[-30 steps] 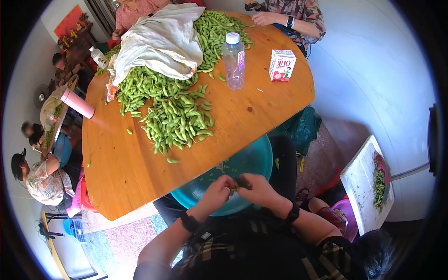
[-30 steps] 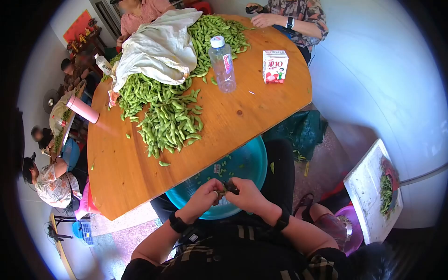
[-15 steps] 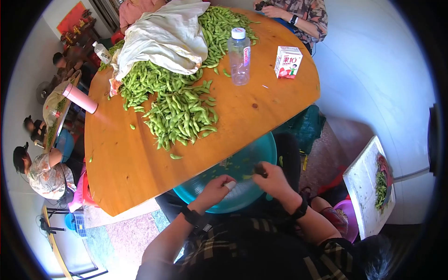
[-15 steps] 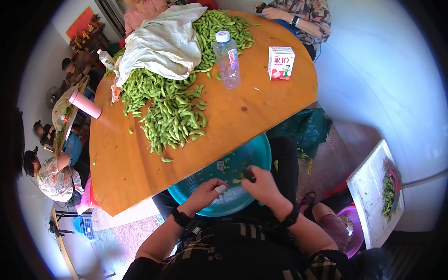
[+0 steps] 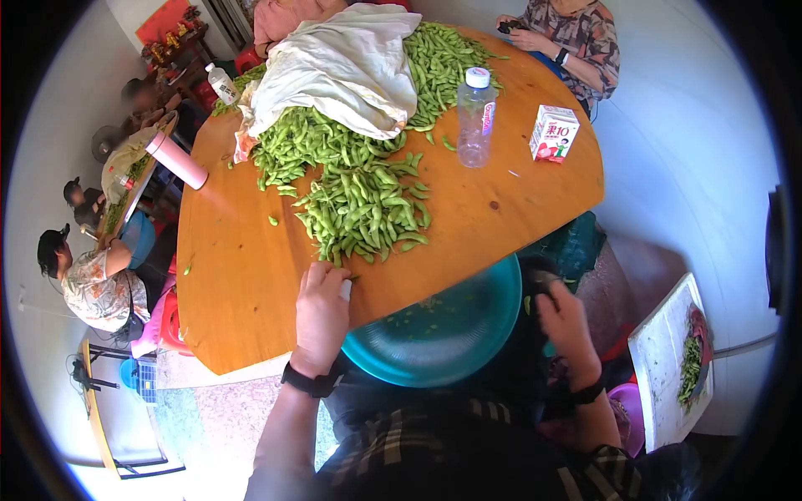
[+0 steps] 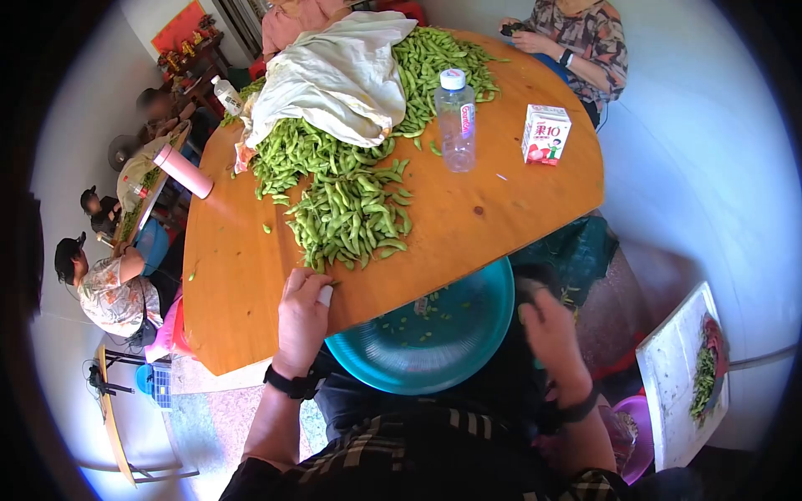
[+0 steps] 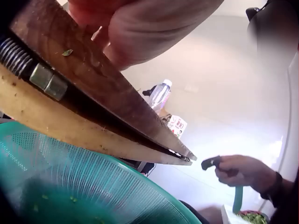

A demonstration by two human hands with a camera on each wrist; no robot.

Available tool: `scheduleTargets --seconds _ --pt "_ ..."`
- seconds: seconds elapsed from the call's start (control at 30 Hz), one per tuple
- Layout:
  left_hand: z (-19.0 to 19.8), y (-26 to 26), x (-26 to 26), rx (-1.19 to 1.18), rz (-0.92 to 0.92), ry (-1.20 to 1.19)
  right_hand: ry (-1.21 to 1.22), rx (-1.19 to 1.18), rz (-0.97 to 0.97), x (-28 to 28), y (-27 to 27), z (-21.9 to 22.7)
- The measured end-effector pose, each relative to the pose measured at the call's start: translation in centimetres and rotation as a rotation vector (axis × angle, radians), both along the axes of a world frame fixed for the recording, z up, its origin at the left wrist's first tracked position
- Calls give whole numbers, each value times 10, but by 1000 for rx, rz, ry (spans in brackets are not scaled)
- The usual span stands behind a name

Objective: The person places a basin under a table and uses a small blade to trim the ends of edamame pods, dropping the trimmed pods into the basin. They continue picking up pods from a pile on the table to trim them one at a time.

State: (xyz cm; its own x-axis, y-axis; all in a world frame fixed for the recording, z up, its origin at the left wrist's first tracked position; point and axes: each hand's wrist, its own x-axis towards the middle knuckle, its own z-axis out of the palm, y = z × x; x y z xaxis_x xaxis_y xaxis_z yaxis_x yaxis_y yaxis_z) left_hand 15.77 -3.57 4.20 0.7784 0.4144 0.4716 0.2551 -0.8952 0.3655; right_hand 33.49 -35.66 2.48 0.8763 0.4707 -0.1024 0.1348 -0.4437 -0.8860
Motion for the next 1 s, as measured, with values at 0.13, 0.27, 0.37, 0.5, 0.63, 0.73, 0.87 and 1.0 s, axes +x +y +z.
scheduleTargets --seconds 0.13,0.27,0.37,0.5,0.63,0.73,0.87,1.0 --pt "8 -23 3 -232 -105 3 -21 204 327 -36 49 29" --pt "4 -58 12 -895 -199 -41 -218 263 496 -56 92 31" --pt "-1 -63 12 -1403 -213 -175 -247 221 523 -66 97 33" --pt "-6 -65 5 -1750 -295 -268 -163 290 509 -70 85 21" --pt "-2 -69 1 -1590 -214 -70 -29 186 516 -56 73 27" --pt "-10 -84 5 -1260 -236 -82 131 204 534 -58 74 28" --pt "-17 -88 5 -800 -286 -36 277 250 513 -63 78 33" --pt "-18 -88 5 -448 -305 2 307 240 548 -62 76 21"
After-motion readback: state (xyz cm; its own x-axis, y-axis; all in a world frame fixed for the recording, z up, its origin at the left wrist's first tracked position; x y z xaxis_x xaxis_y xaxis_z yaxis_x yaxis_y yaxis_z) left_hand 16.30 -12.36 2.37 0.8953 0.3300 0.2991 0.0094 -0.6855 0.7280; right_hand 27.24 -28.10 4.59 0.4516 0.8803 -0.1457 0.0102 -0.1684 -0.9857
